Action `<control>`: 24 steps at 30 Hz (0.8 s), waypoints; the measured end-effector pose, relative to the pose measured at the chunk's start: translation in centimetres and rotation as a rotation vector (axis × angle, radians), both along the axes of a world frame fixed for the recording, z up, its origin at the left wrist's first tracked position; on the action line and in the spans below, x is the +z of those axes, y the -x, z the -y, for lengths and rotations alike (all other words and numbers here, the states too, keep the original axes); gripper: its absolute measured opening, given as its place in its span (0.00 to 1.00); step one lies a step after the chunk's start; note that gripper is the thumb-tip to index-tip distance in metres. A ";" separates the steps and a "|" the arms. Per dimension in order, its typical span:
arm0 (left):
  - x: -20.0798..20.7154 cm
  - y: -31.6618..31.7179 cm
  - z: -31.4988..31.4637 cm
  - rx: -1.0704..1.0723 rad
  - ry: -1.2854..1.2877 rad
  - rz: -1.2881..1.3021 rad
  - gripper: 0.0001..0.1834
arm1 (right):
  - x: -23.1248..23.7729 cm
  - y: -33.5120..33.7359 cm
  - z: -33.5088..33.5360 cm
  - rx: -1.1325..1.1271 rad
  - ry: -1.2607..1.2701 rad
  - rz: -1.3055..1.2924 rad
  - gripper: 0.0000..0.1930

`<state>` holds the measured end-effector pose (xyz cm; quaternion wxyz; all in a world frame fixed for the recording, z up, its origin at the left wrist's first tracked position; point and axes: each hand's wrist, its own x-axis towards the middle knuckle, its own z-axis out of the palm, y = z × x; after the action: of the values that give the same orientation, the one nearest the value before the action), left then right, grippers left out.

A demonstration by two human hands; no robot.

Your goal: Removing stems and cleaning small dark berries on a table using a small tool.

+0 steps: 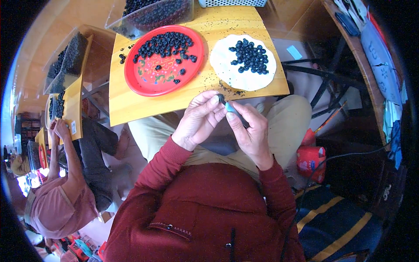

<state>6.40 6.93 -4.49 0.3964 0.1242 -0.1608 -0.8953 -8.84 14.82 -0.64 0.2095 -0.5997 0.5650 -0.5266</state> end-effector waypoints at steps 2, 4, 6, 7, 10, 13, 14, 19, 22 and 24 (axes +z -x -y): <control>0.2 0.1 -0.2 0.002 -0.001 0.014 0.09 | -0.1 0.2 0.0 0.004 0.014 -0.004 0.12; 0.5 0.3 -0.3 0.001 0.004 0.019 0.09 | -0.2 0.3 0.0 0.007 0.030 -0.009 0.12; 0.7 0.4 -0.6 -0.004 0.010 0.016 0.09 | -0.2 0.4 -0.1 0.009 0.019 -0.012 0.14; 0.8 0.5 -0.7 -0.007 0.014 0.009 0.09 | -0.2 0.4 -0.1 0.008 0.021 -0.009 0.14; 0.9 0.7 -1.0 -0.005 0.001 0.020 0.08 | -0.2 0.6 -0.2 0.006 0.037 -0.007 0.14; 0.4 0.8 -1.0 -0.012 0.016 0.037 0.09 | -0.2 0.7 -0.3 0.004 0.040 -0.006 0.14; 0.3 0.8 -1.1 -0.013 0.017 0.041 0.09 | -0.1 0.7 -0.3 0.004 0.042 -0.002 0.14; 0.3 1.1 -1.4 -0.012 0.036 0.033 0.09 | -0.2 1.0 -0.6 0.004 0.027 0.024 0.14; 0.3 1.2 -1.4 -0.010 0.070 0.052 0.10 | -0.3 1.3 -0.7 0.005 0.028 0.032 0.14; 0.5 1.4 -1.5 -0.004 0.082 0.069 0.10 | -0.4 1.4 -0.7 0.009 0.030 0.038 0.14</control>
<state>5.03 8.40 -3.99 0.3937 0.1383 -0.2112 -0.8839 -10.27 15.57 -1.00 0.2137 -0.5950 0.5503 -0.5454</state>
